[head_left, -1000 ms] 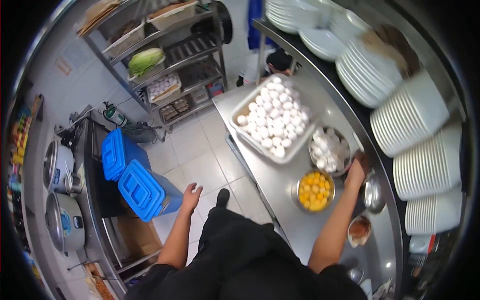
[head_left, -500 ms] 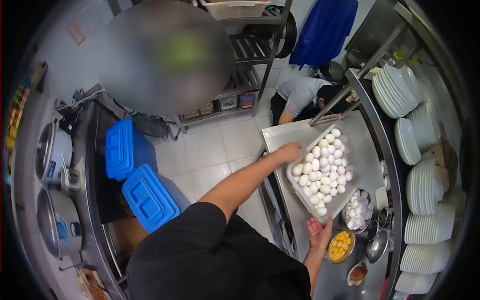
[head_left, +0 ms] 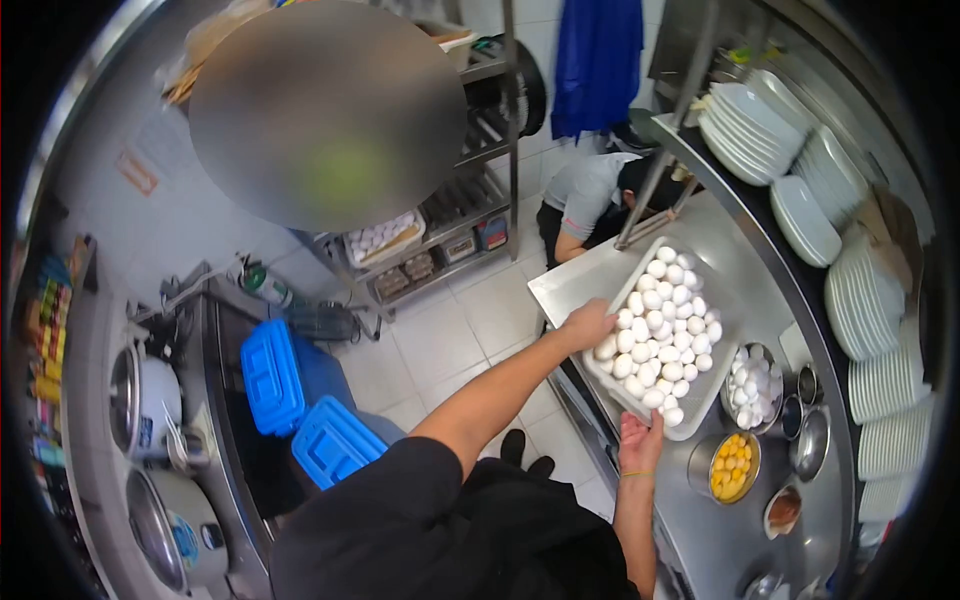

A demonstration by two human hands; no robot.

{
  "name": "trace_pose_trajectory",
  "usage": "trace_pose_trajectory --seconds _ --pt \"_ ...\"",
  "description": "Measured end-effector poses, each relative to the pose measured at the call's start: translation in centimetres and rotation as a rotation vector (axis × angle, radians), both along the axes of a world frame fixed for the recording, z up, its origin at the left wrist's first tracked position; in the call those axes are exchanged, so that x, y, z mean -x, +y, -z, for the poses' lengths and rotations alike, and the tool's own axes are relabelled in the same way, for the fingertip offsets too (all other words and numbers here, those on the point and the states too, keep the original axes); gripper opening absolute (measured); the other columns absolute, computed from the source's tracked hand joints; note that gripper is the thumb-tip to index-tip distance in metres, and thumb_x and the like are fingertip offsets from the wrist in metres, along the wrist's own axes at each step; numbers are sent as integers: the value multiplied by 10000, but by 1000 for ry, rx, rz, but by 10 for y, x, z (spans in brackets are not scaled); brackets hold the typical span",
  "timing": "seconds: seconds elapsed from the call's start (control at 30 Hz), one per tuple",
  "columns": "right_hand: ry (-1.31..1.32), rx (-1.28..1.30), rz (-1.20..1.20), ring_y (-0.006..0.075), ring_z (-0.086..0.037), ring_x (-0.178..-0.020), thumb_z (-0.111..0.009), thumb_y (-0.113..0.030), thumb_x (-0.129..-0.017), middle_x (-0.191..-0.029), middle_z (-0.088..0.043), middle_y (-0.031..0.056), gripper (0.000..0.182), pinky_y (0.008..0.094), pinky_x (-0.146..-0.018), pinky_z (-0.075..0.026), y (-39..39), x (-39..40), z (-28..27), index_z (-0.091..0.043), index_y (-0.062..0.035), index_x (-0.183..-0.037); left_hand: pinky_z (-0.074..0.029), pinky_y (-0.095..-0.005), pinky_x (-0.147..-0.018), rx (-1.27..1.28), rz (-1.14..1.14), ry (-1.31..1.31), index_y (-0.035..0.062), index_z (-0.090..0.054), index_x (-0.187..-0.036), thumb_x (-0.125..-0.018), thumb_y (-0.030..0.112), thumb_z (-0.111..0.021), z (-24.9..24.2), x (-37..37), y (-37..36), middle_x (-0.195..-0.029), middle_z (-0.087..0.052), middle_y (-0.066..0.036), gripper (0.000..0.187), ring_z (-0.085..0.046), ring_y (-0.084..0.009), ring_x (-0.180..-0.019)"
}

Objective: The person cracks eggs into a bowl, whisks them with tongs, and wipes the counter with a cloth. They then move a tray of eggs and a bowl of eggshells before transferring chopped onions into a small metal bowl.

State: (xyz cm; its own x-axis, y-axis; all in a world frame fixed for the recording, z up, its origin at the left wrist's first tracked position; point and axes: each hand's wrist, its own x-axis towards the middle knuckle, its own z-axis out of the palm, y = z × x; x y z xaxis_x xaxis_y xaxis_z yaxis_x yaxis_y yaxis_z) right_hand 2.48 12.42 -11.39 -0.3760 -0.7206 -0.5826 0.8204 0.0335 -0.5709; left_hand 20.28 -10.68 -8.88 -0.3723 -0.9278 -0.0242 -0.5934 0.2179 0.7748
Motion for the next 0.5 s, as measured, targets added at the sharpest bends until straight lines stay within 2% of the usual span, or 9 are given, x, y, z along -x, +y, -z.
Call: trace_pose_trajectory --seconds 0.1,0.2,0.27,0.33,0.4,0.43,0.5 --pt "-10 -50 12 247 -659 -991 -690 -328 -999 -1149 -662 113 450 417 -908 -593 8 -22 -28 -587 -34 -1324 -524 -496 -926 -9 -43 -52 -22 -626 -1066 -1016 419 -630 7 -13 0 -1094 -645 -295 445 -644 -450 -1041" --pt "-48 -80 -39 248 -662 -1014 -669 -309 -1012 -1168 -664 114 429 427 -909 -591 11 -4 -29 -587 -41 -1337 -526 -497 -784 -32 -69 -91 -23 -604 -992 -1026 373 -647 -12 -14 11 -935 -620 -270 400 -617 -423 -859" --pt "-77 -103 -78 248 -661 -1040 -656 -288 -1022 -1195 -667 112 420 453 -943 -577 20 10 -33 -579 -55 -1362 -491 -494 -694 147 -9 -29 -23 -590 -967 -1049 319 -628 -8 -20 28 -882 -605 -241 354 -591 -390 -778" --pt "-164 -105 -80 248 -657 -1085 -647 -266 -1028 -1240 -664 109 423 476 -983 -558 16 19 -46 -562 -65 -1390 -465 -445 -661 36 -167 152 -14 -580 -944 -1068 281 -608 -21 -9 57 -835 -586 -190 321 -582 -305 -761" --pt "-312 -81 -47 248 -648 -1150 -642 -244 -1032 -1304 -655 105 438 497 -1028 -534 7 16 -60 -539 -71 -1421 -471 -410 -668 -42 -245 67 -9 -581 -946 -1073 275 -604 -18 -7 87 -827 -581 -160 311 -570 -251 -773" --pt "-305 -55 -26 255 -613 -1267 -647 -206 -1026 -1400 -623 97 492 490 -1071 -510 5 12 -58 -492 -76 -1474 -474 -392 -671 -73 -295 21 -6 -581 -948 -1075 272 -602 -19 -11 100 -823 -578 -145 306 -564 -224 -779" --pt "-234 -42 45 266 -594 -1311 -654 -175 -1014 -1425 -608 100 516 485 -1081 -504 19 5 -58 -482 -69 -1490 -495 -397 -693 -158 -322 90 -23 -565 -938 -1063 253 -613 -29 -17 138 -845 -567 -172 307 -559 -266 -779"
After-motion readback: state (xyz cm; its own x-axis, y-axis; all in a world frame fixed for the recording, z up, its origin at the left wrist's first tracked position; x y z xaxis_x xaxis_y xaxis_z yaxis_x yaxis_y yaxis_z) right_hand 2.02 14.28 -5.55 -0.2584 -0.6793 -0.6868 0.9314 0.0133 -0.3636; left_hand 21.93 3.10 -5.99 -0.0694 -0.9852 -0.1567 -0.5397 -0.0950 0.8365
